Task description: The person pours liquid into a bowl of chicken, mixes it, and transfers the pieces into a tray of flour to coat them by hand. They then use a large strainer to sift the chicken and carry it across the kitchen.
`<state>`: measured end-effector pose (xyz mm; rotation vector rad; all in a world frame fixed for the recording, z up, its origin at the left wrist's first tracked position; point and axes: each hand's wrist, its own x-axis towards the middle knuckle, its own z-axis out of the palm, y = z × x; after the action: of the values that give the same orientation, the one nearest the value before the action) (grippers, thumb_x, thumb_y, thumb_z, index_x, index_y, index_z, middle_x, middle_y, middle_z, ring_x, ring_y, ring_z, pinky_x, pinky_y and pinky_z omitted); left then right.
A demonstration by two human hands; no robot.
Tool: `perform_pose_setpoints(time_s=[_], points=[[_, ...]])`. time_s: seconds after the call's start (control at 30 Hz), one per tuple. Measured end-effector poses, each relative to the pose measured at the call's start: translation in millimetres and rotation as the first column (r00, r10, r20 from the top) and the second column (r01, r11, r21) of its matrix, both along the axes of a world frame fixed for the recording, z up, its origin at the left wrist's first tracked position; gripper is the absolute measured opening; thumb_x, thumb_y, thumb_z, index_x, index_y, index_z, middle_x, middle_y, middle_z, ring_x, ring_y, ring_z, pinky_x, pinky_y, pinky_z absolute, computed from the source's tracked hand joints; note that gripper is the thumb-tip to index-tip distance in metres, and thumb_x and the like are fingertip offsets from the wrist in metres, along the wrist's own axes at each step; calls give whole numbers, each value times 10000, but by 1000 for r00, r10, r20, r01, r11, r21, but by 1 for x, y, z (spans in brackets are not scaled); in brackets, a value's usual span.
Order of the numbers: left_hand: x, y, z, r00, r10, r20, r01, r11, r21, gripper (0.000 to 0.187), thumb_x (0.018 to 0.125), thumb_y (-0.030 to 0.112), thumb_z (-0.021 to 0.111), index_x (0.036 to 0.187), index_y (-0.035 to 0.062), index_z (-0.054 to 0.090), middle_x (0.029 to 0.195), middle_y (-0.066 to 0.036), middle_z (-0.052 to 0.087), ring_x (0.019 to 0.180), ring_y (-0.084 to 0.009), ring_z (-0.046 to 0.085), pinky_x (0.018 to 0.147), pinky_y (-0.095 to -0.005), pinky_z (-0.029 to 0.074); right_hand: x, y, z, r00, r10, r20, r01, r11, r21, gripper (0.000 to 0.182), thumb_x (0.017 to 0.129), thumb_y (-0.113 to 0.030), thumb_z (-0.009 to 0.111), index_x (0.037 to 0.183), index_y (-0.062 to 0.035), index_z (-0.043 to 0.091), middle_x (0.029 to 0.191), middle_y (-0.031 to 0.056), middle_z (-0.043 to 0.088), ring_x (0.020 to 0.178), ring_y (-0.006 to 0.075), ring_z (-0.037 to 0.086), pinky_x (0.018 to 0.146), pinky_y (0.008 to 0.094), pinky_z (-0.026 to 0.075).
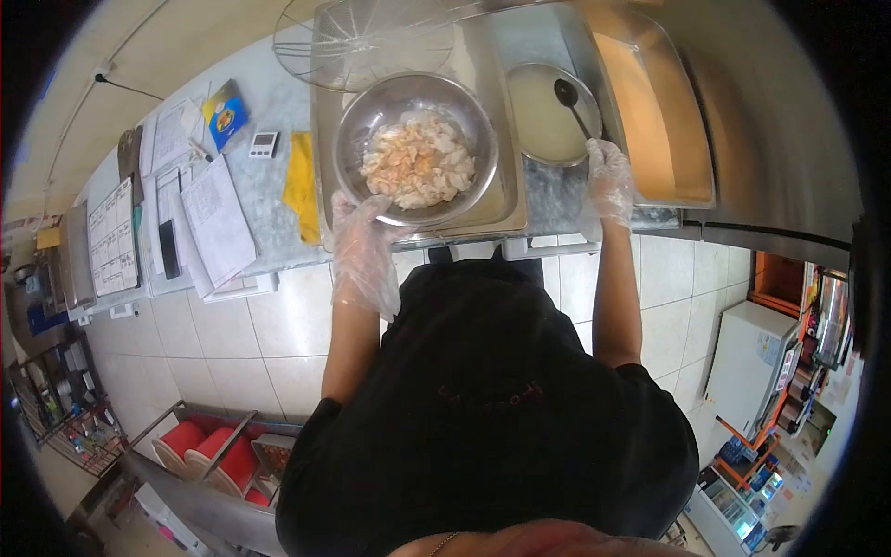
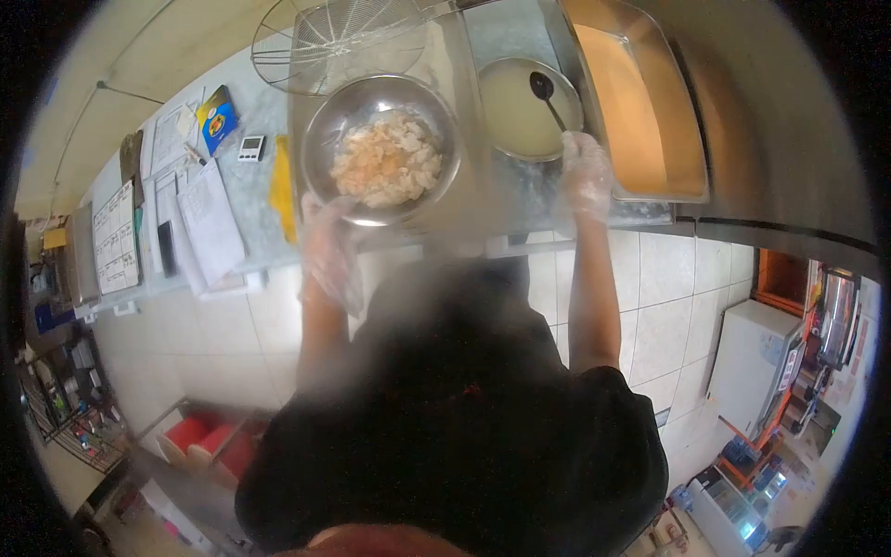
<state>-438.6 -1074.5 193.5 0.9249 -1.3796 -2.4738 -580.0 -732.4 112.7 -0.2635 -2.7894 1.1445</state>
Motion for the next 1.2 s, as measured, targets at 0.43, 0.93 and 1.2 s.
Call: perform_pose_setpoints(time_s=[0.43,0.93,1.2], points=[[-4,1,11,995,-62,74,67,995,-78,439,879,85,566,1294,0,450,1257,-184,567,1131,-291,643,967,-438,595,-7,3,-47,950,41,309,61,948,-313,290,994,-315,660,1074,-48,741,906,88,720,860,205,658,812,344,514],[-15,-5,9,993,-19,115,20,1000,-12,454,884,-38,591,1301,25,426,1279,-235,574,1133,-362,669,806,-475,678,22,-38,56,898,69,434,314,592,-743,184,993,-308,694,1059,-143,742,727,-71,504,616,24,409,565,187,332],[-20,-6,-8,997,-38,61,32,995,93,435,890,-20,613,1283,46,438,1228,-216,589,1063,-344,684,731,-464,680,42,-86,60,866,484,-126,-494,868,-57,232,958,-216,721,1111,-44,748,918,116,749,833,256,700,782,375,527]])
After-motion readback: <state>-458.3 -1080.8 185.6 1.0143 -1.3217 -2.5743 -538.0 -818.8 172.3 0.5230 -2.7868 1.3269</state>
